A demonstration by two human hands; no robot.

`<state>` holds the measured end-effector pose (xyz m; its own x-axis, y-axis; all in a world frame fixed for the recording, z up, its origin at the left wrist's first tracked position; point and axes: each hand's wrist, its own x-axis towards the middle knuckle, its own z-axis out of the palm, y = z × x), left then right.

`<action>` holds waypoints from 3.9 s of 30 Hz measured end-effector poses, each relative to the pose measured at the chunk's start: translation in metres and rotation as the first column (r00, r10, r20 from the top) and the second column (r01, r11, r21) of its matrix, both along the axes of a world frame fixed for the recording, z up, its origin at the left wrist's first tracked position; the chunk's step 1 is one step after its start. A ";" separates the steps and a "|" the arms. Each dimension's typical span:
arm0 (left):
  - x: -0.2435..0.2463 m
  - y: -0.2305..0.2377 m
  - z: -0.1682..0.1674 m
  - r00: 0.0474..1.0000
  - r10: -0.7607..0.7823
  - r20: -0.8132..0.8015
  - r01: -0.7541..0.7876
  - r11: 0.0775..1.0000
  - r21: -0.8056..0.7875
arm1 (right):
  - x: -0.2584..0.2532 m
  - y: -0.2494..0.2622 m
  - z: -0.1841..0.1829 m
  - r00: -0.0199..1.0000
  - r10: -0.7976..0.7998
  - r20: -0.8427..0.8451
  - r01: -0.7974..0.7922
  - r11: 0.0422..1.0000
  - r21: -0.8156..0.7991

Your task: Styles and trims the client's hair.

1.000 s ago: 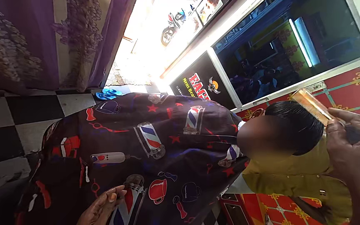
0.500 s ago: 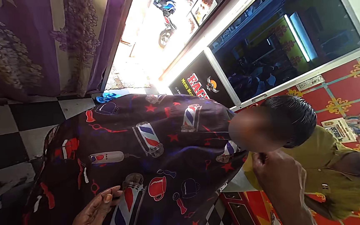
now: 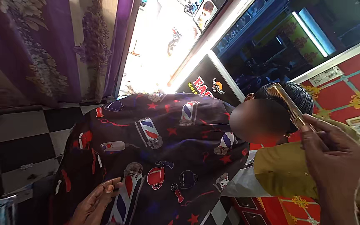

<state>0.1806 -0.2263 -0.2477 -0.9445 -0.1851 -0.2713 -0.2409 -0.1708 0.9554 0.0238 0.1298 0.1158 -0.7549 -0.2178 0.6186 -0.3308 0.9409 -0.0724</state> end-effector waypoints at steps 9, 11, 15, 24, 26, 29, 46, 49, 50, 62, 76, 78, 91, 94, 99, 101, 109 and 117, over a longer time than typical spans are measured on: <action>0.020 0.039 0.019 0.999 0.031 0.007 -0.031 0.999 -0.021 | -0.007 0.003 -0.049 0.983 0.094 -0.156 -0.030 0.927 0.374; 0.024 0.047 0.020 0.999 0.033 0.005 -0.033 0.999 -0.021 | -0.011 0.006 -0.059 0.982 0.115 -0.152 -0.047 0.919 0.392; 0.029 0.062 0.021 0.999 0.039 -0.006 -0.040 0.999 -0.016 | -0.012 0.008 -0.070 0.978 0.195 -0.073 -0.157 0.920 0.358; 0.028 0.075 0.027 0.999 0.040 -0.026 -0.041 0.999 -0.032 | -0.038 0.063 0.001 0.968 0.247 -0.036 -0.247 0.934 -0.259; 0.026 0.076 0.028 0.999 0.036 -0.034 -0.037 0.999 -0.033 | -0.040 0.062 -0.002 0.964 0.264 -0.005 -0.260 0.943 -0.208; 0.025 0.078 0.029 0.999 0.042 -0.032 -0.043 0.999 -0.029 | -0.024 0.052 -0.019 0.963 0.271 0.009 -0.270 0.962 -0.051; 0.029 0.086 0.035 1.000 0.011 -0.016 -0.012 0.996 -0.090 | -0.034 0.067 -0.077 0.902 0.430 -0.041 -0.399 0.866 0.302; 0.030 0.089 0.035 1.000 0.016 -0.022 -0.018 0.997 -0.081 | -0.024 0.071 -0.049 0.891 0.453 -0.031 -0.448 0.888 0.102; 0.030 0.090 0.035 0.999 0.017 -0.027 -0.020 0.996 -0.086 | -0.025 0.073 -0.039 0.900 0.432 -0.057 -0.432 0.902 0.007; 0.035 0.100 0.048 1.000 0.008 -0.015 -0.010 0.992 -0.126 | -0.072 0.104 -0.076 0.956 0.264 -0.126 -0.268 0.963 -0.018; 0.043 0.116 0.049 0.999 0.018 -0.032 -0.022 0.992 -0.122 | -0.081 0.109 -0.064 0.884 0.428 -0.189 -0.464 0.855 -0.232; 0.044 0.117 0.048 0.999 0.018 -0.042 -0.023 0.992 -0.121 | -0.080 0.108 -0.067 0.913 0.385 -0.136 -0.405 0.897 -0.176; 0.044 0.116 0.030 1.000 0.000 -0.025 -0.002 0.995 -0.098 | -0.034 0.066 -0.034 0.926 0.331 -0.183 -0.326 0.944 0.057; 0.040 0.114 0.028 1.000 -0.003 -0.030 0.000 0.996 -0.088 | -0.037 0.065 -0.034 0.958 0.243 -0.155 -0.226 0.967 0.118; 0.040 0.111 0.026 1.000 0.009 -0.024 -0.011 0.995 -0.099 | -0.039 0.066 -0.064 0.966 0.234 -0.114 -0.198 0.944 0.263; 0.040 0.109 0.025 1.000 0.004 -0.021 -0.007 0.994 -0.107 | -0.038 0.064 -0.066 0.957 0.274 -0.097 -0.238 0.930 0.280; 0.033 0.106 0.021 1.000 -0.027 -0.006 0.027 0.992 -0.121 | -0.018 0.031 -0.018 0.970 0.194 -0.145 -0.180 0.978 0.104; 0.031 0.109 0.010 0.999 -0.029 -0.036 0.025 0.994 -0.107 | -0.016 0.019 -0.064 0.971 0.200 -0.133 -0.150 0.937 0.316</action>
<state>0.2113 -0.1172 -0.2373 -0.9587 -0.1856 -0.2154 -0.2074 -0.0618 0.9763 0.0078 0.1486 0.0519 -0.5838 -0.5327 0.6127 -0.4754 0.8360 0.2739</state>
